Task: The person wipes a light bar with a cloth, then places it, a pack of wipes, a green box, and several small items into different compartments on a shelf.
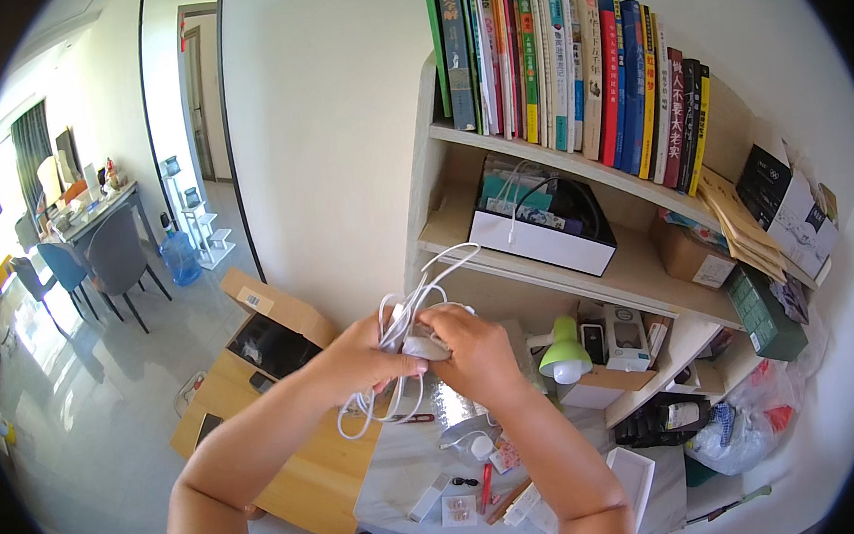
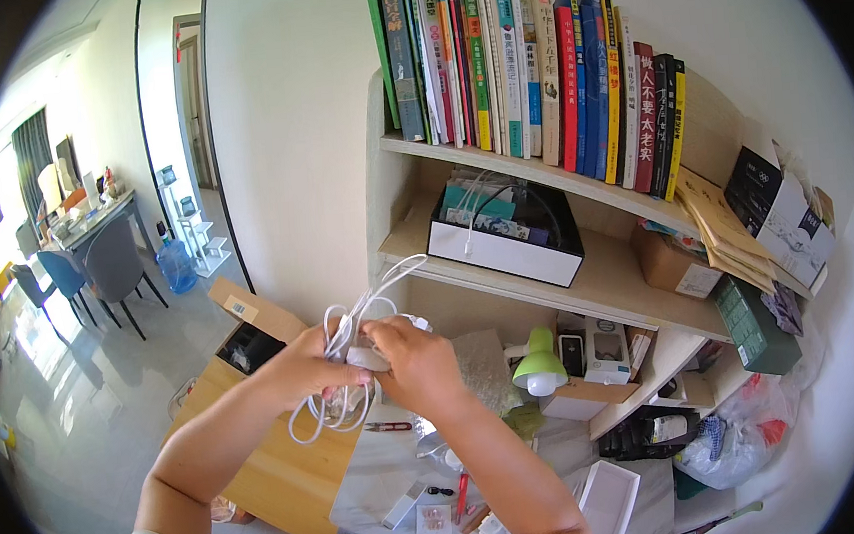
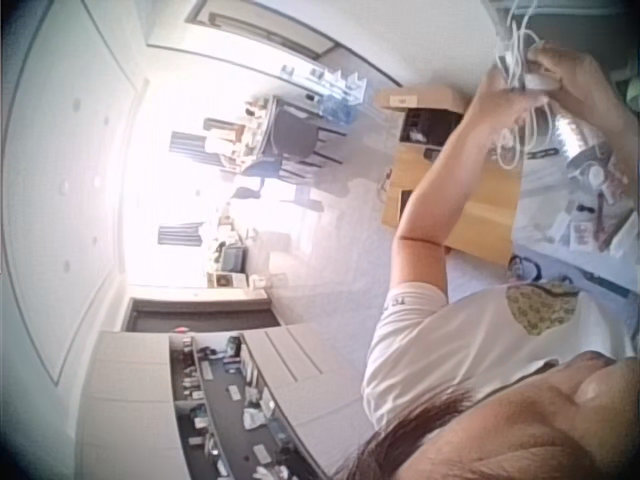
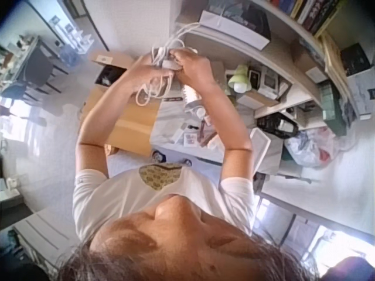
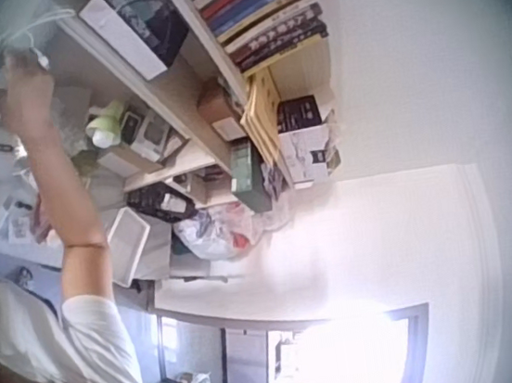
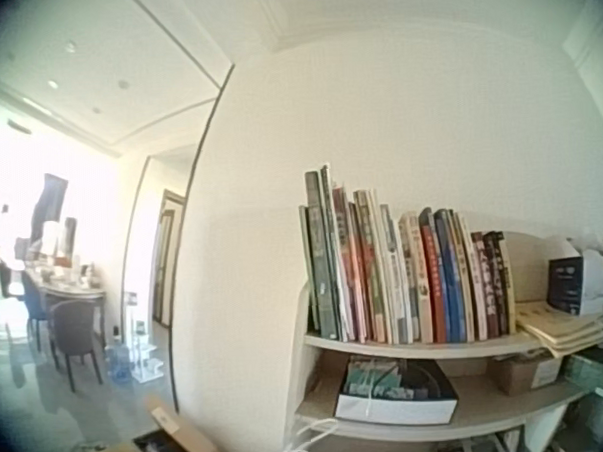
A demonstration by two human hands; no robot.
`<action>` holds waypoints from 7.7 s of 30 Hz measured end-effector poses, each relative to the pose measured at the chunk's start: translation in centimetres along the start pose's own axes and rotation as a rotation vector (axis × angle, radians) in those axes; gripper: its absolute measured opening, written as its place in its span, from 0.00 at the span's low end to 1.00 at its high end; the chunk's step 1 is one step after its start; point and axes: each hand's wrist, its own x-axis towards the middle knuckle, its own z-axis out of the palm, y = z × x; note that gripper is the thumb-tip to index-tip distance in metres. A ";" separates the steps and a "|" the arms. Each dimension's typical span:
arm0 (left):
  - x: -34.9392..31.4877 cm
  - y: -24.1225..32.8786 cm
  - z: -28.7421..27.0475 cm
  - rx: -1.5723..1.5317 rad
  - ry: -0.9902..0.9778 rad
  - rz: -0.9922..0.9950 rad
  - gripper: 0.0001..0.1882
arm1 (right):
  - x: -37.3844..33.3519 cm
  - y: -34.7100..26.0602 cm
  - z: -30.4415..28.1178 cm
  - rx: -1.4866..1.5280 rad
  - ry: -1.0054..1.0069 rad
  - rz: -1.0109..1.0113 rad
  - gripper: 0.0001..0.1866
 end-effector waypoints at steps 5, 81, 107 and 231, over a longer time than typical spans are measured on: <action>1.6 4.7 -3.0 0.040 -0.095 -0.115 0.21 | 0.1 2.5 -0.4 0.245 0.027 0.211 0.18; 15.2 -3.1 -0.2 0.786 0.905 0.812 0.04 | 5.9 6.4 0.2 -0.182 0.310 0.539 0.09; 19.6 -10.0 3.2 -1.108 0.237 0.410 0.13 | -14.7 22.4 -8.7 1.514 1.245 0.739 0.11; -3.6 -14.3 10.5 -1.219 -0.069 0.236 0.21 | -5.5 -7.5 -0.3 0.109 0.232 0.173 0.11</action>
